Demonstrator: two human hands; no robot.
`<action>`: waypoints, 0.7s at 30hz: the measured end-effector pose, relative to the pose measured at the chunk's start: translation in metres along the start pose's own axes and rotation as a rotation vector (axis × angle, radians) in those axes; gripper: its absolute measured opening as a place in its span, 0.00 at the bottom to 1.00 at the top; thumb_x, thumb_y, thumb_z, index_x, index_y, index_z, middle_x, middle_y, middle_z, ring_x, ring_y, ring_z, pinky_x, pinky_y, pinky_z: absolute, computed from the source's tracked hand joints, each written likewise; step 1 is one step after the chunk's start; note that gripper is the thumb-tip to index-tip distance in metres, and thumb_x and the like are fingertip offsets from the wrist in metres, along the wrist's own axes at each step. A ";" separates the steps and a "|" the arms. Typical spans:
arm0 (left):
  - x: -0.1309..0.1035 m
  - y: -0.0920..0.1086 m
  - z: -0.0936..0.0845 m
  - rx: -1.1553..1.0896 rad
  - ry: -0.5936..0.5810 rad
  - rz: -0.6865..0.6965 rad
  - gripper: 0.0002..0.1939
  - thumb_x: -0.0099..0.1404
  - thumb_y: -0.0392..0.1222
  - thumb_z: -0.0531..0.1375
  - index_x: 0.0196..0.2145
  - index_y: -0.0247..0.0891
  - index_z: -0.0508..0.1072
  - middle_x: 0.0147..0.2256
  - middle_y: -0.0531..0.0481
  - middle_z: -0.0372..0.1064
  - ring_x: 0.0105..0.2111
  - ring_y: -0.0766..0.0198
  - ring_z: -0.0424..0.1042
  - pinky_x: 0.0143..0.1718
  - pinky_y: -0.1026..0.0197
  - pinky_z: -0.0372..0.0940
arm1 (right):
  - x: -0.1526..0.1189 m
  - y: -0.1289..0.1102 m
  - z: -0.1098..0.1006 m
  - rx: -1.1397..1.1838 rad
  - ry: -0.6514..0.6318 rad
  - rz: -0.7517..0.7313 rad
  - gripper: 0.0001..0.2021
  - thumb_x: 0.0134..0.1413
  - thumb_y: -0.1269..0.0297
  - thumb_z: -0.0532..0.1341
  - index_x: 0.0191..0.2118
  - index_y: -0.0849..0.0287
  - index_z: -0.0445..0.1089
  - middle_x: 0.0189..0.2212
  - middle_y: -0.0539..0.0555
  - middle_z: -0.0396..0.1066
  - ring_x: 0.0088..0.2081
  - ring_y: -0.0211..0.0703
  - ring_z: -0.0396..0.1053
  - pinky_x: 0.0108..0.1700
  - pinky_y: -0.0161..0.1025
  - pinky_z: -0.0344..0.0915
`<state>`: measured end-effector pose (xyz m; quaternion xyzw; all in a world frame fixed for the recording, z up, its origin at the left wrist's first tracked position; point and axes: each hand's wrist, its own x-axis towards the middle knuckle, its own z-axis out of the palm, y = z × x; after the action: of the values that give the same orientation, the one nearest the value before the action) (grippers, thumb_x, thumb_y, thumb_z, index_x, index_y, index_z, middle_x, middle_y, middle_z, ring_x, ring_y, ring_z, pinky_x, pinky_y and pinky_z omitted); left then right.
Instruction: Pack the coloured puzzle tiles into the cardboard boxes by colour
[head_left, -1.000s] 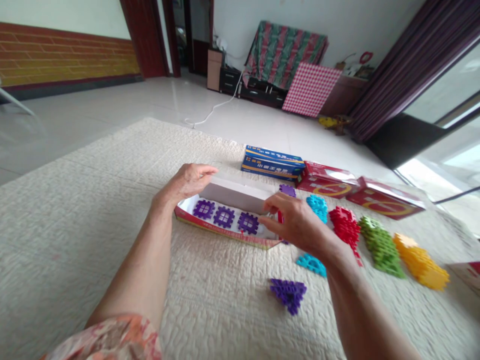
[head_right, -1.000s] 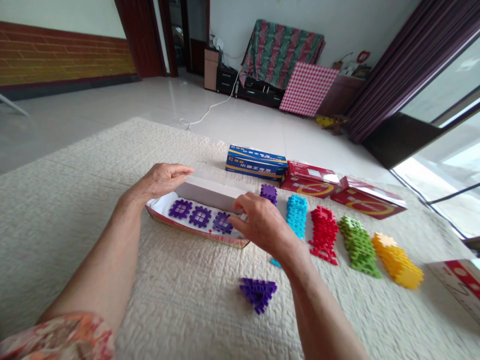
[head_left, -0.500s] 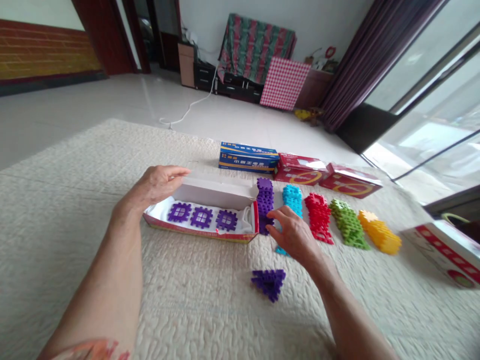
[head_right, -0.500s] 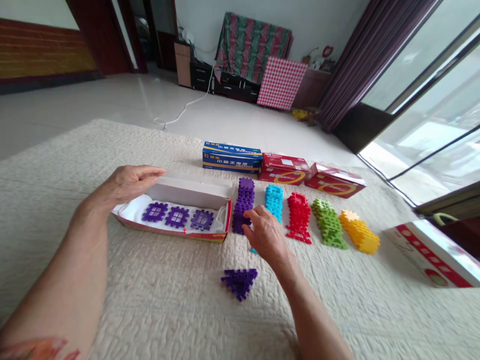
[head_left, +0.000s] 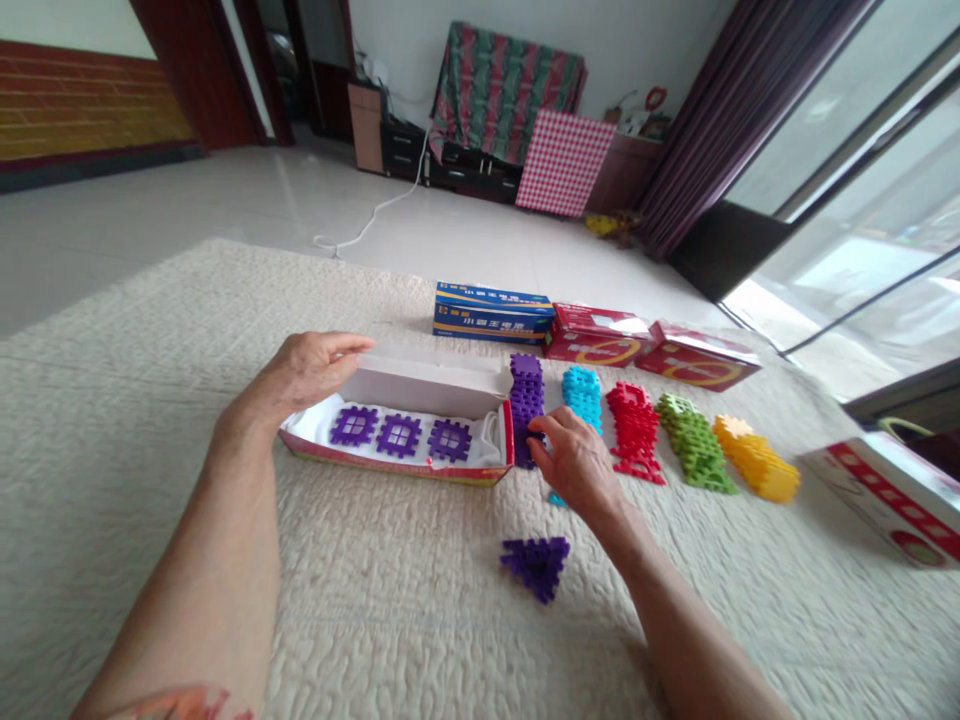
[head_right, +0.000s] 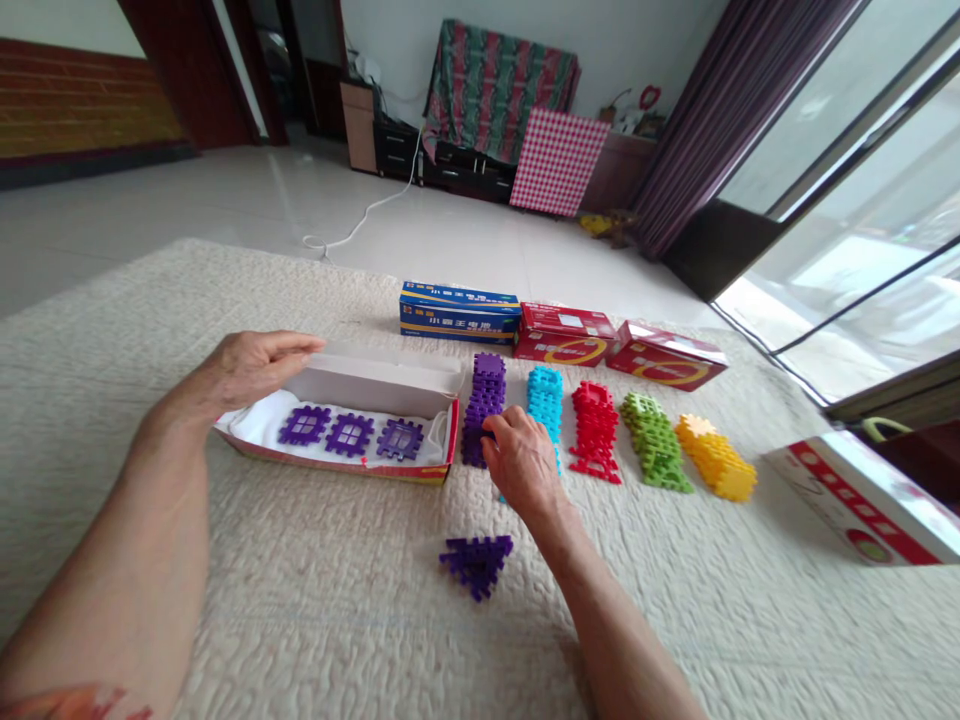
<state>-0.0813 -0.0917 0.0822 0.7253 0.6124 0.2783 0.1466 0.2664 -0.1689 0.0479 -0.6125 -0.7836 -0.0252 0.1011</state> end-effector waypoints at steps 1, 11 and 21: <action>0.000 0.000 0.000 -0.005 0.000 0.002 0.17 0.59 0.44 0.56 0.44 0.44 0.79 0.46 0.53 0.77 0.47 0.58 0.74 0.53 0.61 0.65 | 0.000 0.000 0.001 -0.003 0.002 -0.002 0.09 0.59 0.66 0.56 0.42 0.56 0.72 0.39 0.55 0.69 0.41 0.44 0.67 0.43 0.39 0.60; 0.000 -0.001 0.000 -0.035 0.010 0.037 0.19 0.60 0.40 0.54 0.45 0.42 0.78 0.46 0.52 0.76 0.47 0.60 0.74 0.53 0.61 0.65 | 0.006 0.008 -0.032 0.098 0.232 0.034 0.08 0.56 0.62 0.57 0.37 0.57 0.72 0.35 0.56 0.71 0.36 0.46 0.69 0.41 0.43 0.63; 0.001 -0.004 0.001 -0.059 0.008 0.068 0.19 0.61 0.35 0.53 0.46 0.42 0.77 0.47 0.53 0.76 0.48 0.63 0.74 0.54 0.60 0.65 | 0.053 -0.087 -0.049 0.237 0.124 -0.284 0.07 0.54 0.68 0.57 0.35 0.59 0.72 0.34 0.55 0.70 0.35 0.40 0.67 0.38 0.37 0.60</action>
<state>-0.0840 -0.0901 0.0791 0.7399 0.5796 0.3039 0.1558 0.1768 -0.1473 0.1128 -0.4768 -0.8520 0.0157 0.2159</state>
